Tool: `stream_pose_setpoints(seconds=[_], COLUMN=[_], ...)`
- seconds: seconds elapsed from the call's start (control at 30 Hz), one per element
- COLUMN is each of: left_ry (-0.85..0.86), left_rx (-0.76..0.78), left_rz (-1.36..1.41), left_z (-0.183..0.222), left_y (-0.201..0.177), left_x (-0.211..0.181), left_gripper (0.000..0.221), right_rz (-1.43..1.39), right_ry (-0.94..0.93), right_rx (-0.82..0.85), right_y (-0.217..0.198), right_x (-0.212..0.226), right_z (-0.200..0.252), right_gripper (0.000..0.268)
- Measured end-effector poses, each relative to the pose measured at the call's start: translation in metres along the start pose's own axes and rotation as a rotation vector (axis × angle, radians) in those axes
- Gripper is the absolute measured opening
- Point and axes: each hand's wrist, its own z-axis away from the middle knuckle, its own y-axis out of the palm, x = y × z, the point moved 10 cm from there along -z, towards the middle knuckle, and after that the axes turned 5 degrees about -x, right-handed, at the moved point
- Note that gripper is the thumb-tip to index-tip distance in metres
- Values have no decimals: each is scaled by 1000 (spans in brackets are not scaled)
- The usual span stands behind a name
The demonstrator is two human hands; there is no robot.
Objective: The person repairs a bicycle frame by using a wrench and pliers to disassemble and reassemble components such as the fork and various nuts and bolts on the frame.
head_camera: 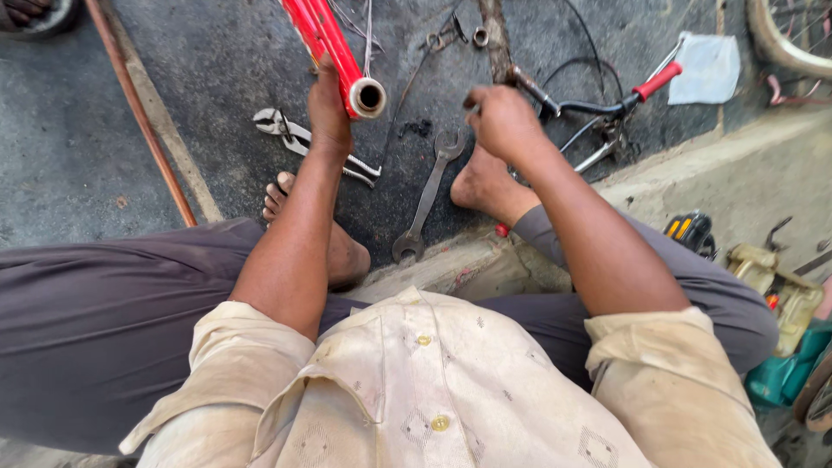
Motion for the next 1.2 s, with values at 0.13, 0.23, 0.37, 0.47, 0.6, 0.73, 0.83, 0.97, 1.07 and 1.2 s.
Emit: stream_pose_setpoints(seconds=[0.13,0.23,0.37,0.47,0.6,0.73,0.83,0.97,1.07,1.2], left_ry=[54,40,48,42,51,60,72,69,93,50], left_rx=[21,-3,-6,0,20,33,21,73,15,43], left_rz=[37,0,-132,-87,-52,-19,-6,67,55,17], left_z=[1,2,7,11,15,18,17,13,9,12], left_y=[-4,-10,-15,-17,-10,-11,-17,-18,-26,-28], left_x=[-4,-5,-7,-9,-22,-26,-27,-18,-14,-13], left_gripper=[71,73,79,84,90,94,86,65,56,60], right_rz=[157,-122,-125,-127,-154,-190,-207,-288,-346,-289], right_ry=[-136,-261,-382,-475,-591,-334,-234,-412,-679,-881], right_rx=[208,360,114,20,-176,-287,-310,-90,237,246], right_y=[108,177,198,205,185,164,152,171,210,221], right_x=[0,35,56,61,66,43,43,86,144,179], right_z=[21,42,53,64,57,15,0,32,84,123], right_gripper=[19,27,21,11,10,10,19,9,19,19])
